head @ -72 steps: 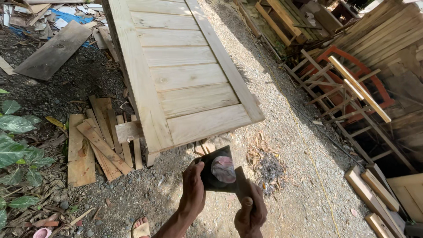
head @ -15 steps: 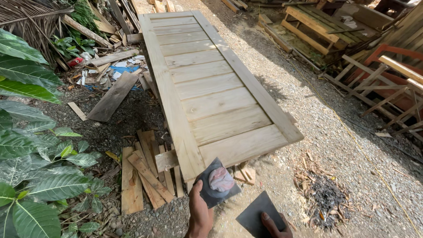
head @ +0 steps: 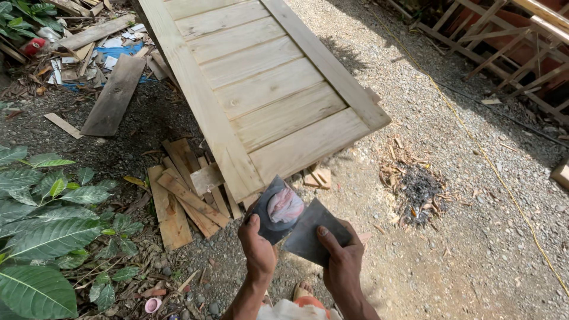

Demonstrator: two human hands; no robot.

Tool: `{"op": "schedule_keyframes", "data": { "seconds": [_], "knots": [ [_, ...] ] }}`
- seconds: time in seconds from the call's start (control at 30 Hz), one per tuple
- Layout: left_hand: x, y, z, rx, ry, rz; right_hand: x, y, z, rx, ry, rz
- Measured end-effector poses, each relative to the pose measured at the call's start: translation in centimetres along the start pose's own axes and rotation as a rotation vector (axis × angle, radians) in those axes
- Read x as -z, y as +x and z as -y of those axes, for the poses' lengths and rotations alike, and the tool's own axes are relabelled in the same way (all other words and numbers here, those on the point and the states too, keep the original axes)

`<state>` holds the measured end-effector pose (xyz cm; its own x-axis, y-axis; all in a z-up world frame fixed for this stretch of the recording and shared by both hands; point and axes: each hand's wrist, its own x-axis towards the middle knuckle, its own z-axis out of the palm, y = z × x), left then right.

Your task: The person scoops a pink putty-like substance from a container onto a sanding block and then sands a wooden door frame with it. The person moves around the door, applying the substance to different sections of the wood surface.

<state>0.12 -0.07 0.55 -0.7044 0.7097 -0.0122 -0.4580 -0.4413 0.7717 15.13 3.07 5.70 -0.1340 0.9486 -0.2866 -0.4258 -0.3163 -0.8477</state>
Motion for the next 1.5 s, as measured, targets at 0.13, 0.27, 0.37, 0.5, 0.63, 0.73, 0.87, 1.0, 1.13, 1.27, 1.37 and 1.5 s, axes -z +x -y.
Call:
{"op": "schedule_keyframes", "data": {
  "seconds": [0.13,0.27,0.37,0.5,0.63,0.73,0.87,1.0,1.13,1.27,1.37,1.5],
  "knots": [
    [-1.7,-1.6,-2.6,-0.112,0.271,0.152,-0.5,0.0,-0.3,0.024,0.008,-0.029],
    [-2.7,-1.7,-3.6,-0.262,0.378,0.326,-1.1,0.0,-0.3,0.032,0.006,-0.057],
    [-2.3,-1.7,-2.4,-0.308,0.490,0.382,-1.5,0.8,-0.3,0.016,0.067,-0.089],
    [1.1,-2.7,1.5,-0.192,0.601,0.416,-1.6,2.4,0.6,0.056,0.104,-0.128],
    [4.0,-5.2,6.2,-0.711,1.074,0.241,0.6,3.7,4.1,0.919,-0.770,-0.073],
    [2.2,-0.1,7.6,0.790,-0.218,-0.476,1.7,4.5,3.5,0.605,-0.136,-0.094],
    [-0.5,-0.9,5.4,0.849,-0.369,-0.293,4.6,4.2,2.6,1.120,-0.684,0.276],
    [-1.4,-0.2,5.1,0.820,-0.535,-0.031,4.4,5.5,2.9,1.619,-1.153,0.736],
    [-1.6,-0.3,2.7,0.845,-0.452,0.067,2.7,3.2,3.1,1.489,-1.201,0.636],
    [-2.5,-1.7,-1.1,0.788,-0.446,-0.060,2.8,2.5,7.3,1.767,-1.146,0.864],
    [-3.1,-2.0,-1.9,0.820,-0.429,-0.096,4.0,2.5,7.0,1.749,-1.172,0.829],
    [-2.4,-2.7,-2.1,0.792,-0.381,-0.138,6.4,4.8,5.9,1.613,-1.387,0.838]
  ]
}}
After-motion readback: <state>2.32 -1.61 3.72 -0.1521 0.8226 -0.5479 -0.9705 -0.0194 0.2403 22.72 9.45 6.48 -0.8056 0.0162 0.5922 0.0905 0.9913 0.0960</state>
